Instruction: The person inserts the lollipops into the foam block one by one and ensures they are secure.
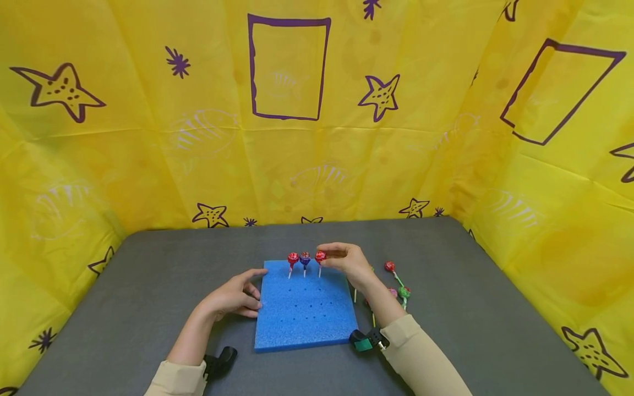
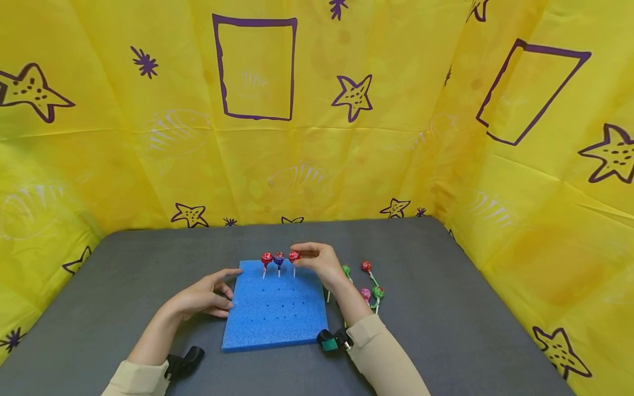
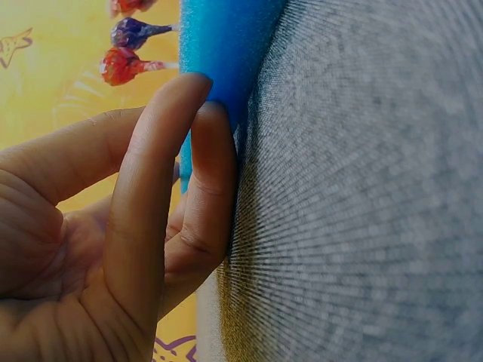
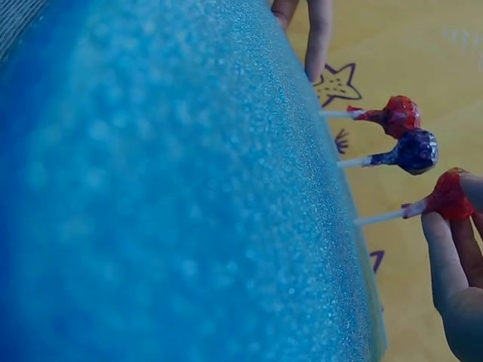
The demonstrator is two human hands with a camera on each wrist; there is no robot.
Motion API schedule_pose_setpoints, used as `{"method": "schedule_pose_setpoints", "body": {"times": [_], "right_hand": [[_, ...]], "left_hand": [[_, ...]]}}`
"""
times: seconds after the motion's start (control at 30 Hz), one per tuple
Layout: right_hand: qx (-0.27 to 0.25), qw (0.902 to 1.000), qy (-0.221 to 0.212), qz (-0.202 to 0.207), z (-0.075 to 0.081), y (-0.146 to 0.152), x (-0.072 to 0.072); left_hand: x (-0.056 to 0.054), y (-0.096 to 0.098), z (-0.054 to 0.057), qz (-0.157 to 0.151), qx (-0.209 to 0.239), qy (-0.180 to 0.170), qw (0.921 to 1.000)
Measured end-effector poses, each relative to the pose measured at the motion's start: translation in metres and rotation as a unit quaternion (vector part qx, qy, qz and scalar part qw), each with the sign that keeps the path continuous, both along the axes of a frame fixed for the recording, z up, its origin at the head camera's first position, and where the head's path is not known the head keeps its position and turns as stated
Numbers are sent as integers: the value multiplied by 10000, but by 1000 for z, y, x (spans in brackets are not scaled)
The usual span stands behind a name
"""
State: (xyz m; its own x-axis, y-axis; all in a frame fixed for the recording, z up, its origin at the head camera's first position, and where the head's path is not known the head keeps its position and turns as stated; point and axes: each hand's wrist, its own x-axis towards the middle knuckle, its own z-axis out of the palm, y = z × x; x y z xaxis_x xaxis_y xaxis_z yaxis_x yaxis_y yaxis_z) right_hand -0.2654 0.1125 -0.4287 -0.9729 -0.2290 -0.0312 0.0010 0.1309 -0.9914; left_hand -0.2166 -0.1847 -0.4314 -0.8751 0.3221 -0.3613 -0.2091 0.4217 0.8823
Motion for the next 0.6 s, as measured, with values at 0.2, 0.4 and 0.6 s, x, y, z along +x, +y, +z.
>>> {"method": "schedule_pose_setpoints", "body": {"times": [0.2, 0.4, 0.6], "right_hand": [[20, 10000, -25, 52, 0, 1, 2], [-25, 9999, 34, 167, 1, 2, 3], [133, 9995, 133, 240, 0, 2, 2]], "left_hand": [[0, 0, 0, -32, 27, 24, 10000], [1, 0, 0, 28, -29, -25, 10000], [0, 0, 1, 19, -61, -37, 10000]]}}
